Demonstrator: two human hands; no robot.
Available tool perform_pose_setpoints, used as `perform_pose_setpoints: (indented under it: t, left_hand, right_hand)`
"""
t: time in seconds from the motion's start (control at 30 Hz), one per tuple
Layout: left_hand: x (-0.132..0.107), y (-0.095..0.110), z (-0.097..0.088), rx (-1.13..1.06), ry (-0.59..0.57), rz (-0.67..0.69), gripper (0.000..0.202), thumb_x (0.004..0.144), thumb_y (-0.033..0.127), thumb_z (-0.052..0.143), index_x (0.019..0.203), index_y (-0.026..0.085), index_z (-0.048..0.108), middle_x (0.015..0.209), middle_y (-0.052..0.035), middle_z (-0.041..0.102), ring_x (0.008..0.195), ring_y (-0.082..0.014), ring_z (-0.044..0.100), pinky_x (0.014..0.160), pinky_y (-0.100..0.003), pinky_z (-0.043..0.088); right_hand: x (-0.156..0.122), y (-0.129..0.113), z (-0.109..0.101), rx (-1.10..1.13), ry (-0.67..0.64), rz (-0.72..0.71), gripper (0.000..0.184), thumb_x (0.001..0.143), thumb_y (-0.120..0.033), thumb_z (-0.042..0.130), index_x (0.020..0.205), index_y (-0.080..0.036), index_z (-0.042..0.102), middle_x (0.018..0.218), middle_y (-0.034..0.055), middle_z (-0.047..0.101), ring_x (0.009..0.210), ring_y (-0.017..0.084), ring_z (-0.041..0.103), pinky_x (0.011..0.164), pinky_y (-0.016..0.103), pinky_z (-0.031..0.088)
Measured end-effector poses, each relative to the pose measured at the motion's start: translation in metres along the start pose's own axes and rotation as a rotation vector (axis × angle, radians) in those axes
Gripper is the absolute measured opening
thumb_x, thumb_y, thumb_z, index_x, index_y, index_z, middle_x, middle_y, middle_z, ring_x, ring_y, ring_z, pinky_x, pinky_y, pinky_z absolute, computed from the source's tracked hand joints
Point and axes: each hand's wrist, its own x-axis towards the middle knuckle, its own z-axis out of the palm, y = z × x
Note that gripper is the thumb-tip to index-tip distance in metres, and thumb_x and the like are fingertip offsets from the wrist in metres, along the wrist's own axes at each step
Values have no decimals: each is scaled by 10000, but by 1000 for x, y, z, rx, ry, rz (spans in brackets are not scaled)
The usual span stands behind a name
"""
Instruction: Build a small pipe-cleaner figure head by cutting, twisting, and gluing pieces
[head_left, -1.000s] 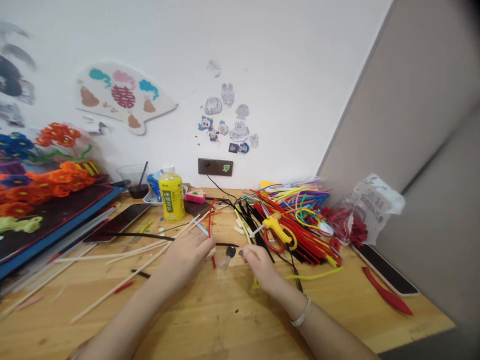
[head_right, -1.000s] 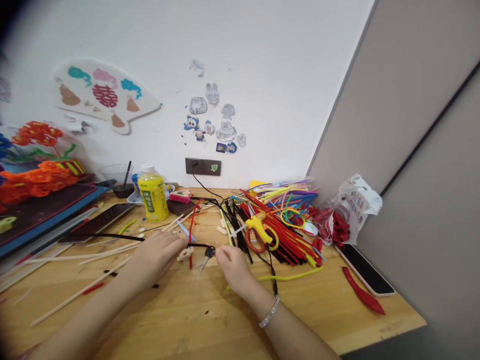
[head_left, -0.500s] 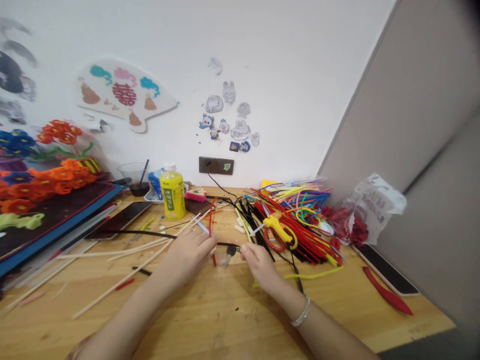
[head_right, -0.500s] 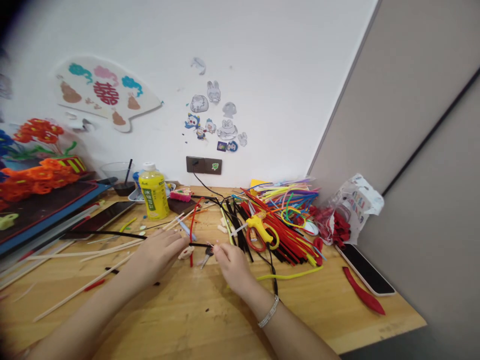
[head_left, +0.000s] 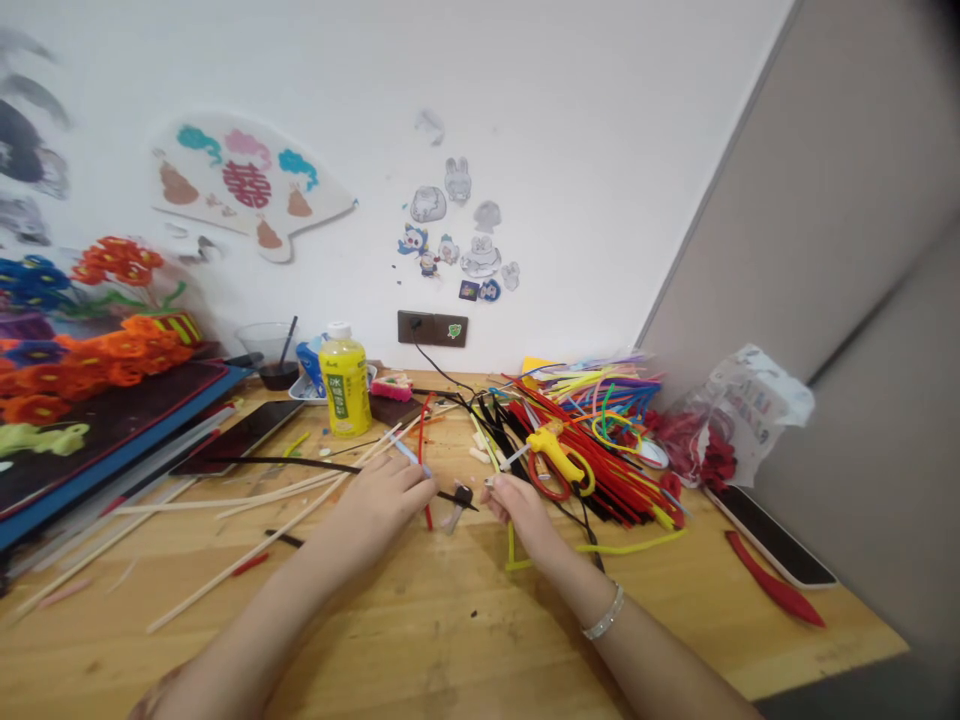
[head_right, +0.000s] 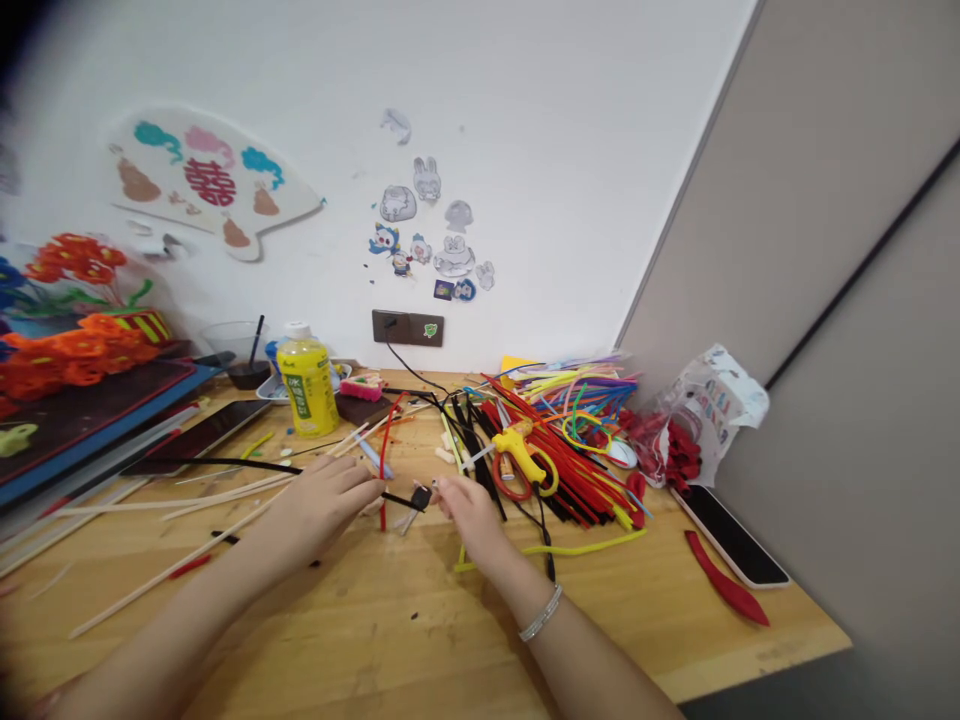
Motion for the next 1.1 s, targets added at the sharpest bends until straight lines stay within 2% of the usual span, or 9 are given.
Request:
perform_pose_setpoints:
  t: [0.2,0.47,0.63,0.83,0.97,1.1]
  left_hand:
    - [-2,0,4,-23,-28,26,147,873,157,439,881,193,581,796,-30,608,750,-187,486,685,-318,321]
    - [0,4,-2,-40,-99,25,141,873,171,446,874,191,586,819,-33,611,758,-186,486,685,-319,312]
    - [-1,5,-1,-77,-107,12,156,877,172,437,837,187,588,803,-34,599,762,-190,475,686,-323,315]
    - [1,7,-4,-135,-45,21,214,897,204,396,819,182,595,754,-33,575,746,-181,473,666,-312,322]
    - [3,16,-4,-162,-25,28,219,903,232,389,840,183,593,749,-29,572,727,-169,480,662,-302,324]
    - [4,25,1,-200,23,90,231,912,231,372,846,185,589,731,-22,576,693,-153,485,653,-292,325]
  right_hand:
    - [-5,-11,1,12,-94,17,308,705,-449,585,634,-158,514,542,-58,366,522,80,299,503,214,246]
    - [-6,-8,4,-62,-192,53,215,693,-318,583,591,-150,495,528,-66,316,515,71,267,491,215,203]
    - [-7,-14,4,-55,-222,91,245,671,-323,595,548,-158,463,509,-69,309,504,68,259,483,215,191]
    - [-9,-15,3,17,-270,127,239,672,-338,627,587,-152,504,526,-65,369,507,68,293,501,213,219]
    - [-11,-16,4,48,-270,127,271,663,-396,646,648,-147,541,558,-52,427,529,76,337,527,214,255]
    - [-13,-19,6,60,-277,148,327,639,-453,662,643,-146,548,541,-56,417,514,75,327,519,218,246]
